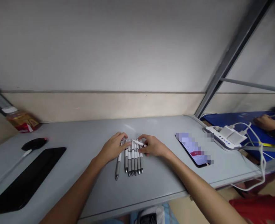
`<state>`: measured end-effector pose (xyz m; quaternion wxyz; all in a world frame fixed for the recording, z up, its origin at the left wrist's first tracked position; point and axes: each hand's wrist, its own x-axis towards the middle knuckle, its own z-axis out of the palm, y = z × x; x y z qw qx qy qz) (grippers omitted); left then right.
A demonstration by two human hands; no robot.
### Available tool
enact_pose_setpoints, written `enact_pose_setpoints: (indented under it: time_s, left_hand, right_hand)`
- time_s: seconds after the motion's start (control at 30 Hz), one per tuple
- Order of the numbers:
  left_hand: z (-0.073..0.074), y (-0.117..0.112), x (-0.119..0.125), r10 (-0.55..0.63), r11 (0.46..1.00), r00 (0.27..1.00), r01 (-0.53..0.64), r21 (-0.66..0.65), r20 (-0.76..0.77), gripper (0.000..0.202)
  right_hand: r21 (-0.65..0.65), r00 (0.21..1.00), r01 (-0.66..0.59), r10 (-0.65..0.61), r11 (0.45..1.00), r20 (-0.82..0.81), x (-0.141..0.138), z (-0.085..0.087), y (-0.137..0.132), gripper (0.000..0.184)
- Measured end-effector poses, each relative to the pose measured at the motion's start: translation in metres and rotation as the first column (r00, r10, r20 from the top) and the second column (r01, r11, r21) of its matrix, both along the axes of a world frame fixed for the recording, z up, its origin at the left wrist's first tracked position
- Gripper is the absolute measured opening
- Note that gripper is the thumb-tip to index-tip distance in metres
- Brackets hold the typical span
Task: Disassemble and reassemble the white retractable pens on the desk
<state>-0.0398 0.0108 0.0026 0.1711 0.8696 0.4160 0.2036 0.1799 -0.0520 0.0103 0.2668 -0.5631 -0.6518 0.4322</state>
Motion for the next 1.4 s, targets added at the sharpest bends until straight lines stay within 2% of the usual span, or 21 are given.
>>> enact_pose_setpoints:
  time_s: [0.2, 0.37, 0.5, 0.63, 0.7, 0.83, 0.9, 1.03, 1.23, 1.3, 1.4]
  left_hand:
    - [-0.003, -0.001, 0.003, 0.014, 1.0, 0.999, -0.014, 0.002, 0.033, 0.03]
    - [-0.004, -0.002, 0.005, 0.011, 1.0, 0.999, -0.011, 0.007, 0.039, 0.029]
    - [-0.003, -0.001, 0.006, 0.005, 1.0, 0.999, -0.005, 0.012, 0.049, 0.027]
    - [0.001, 0.003, 0.0, 0.013, 0.992, 0.994, 0.002, -0.128, 0.11, 0.03]
    - [0.003, 0.006, -0.006, -0.009, 0.974, 0.99, 0.04, -0.221, 0.141, 0.032]
    - [0.007, 0.01, -0.017, -0.078, 0.947, 0.985, 0.122, -0.298, 0.156, 0.039]
    - [0.008, 0.011, -0.018, -0.099, 0.946, 0.984, 0.138, -0.294, 0.146, 0.038]
    - [0.005, 0.012, -0.017, -0.066, 0.968, 0.991, 0.093, -0.232, 0.12, 0.036]
    - [0.001, 0.012, -0.014, -0.045, 0.983, 0.992, 0.065, -0.173, 0.119, 0.035]
    - [0.001, 0.01, -0.012, -0.029, 0.987, 0.994, 0.046, -0.157, 0.107, 0.034]
    - [0.003, 0.008, -0.009, -0.019, 0.991, 0.995, 0.032, -0.131, 0.101, 0.032]
  right_hand:
    - [0.039, 1.0, -0.018, 0.017, 0.999, 0.014, -0.002, -0.002, -0.001, 0.04]
    - [0.228, 0.99, -0.007, -0.025, 0.974, 0.138, -0.008, -0.006, 0.0, 0.036]
    - [0.262, 0.981, 0.005, -0.056, 0.965, 0.187, -0.011, -0.009, 0.001, 0.041]
    - [0.212, 0.992, 0.002, -0.029, 0.977, 0.125, -0.008, -0.008, 0.001, 0.048]
    - [0.178, 0.995, -0.005, -0.013, 0.984, 0.098, -0.006, -0.007, 0.0, 0.049]
    - [0.157, 0.997, -0.025, 0.012, 0.987, 0.081, -0.004, -0.005, 0.0, 0.049]
    - [0.166, 0.996, -0.032, 0.017, 0.986, 0.092, -0.004, -0.005, 0.001, 0.047]
    - [0.218, 0.991, -0.007, -0.023, 0.976, 0.131, -0.01, -0.007, -0.001, 0.048]
    - [0.268, 0.915, 0.05, -0.152, 0.962, 0.374, -0.026, -0.005, -0.007, 0.068]
    - [0.264, 0.892, 0.042, -0.155, 0.964, 0.425, -0.029, -0.004, -0.008, 0.07]
    - [0.253, 0.9, 0.012, -0.121, 0.967, 0.419, -0.026, -0.003, -0.008, 0.067]
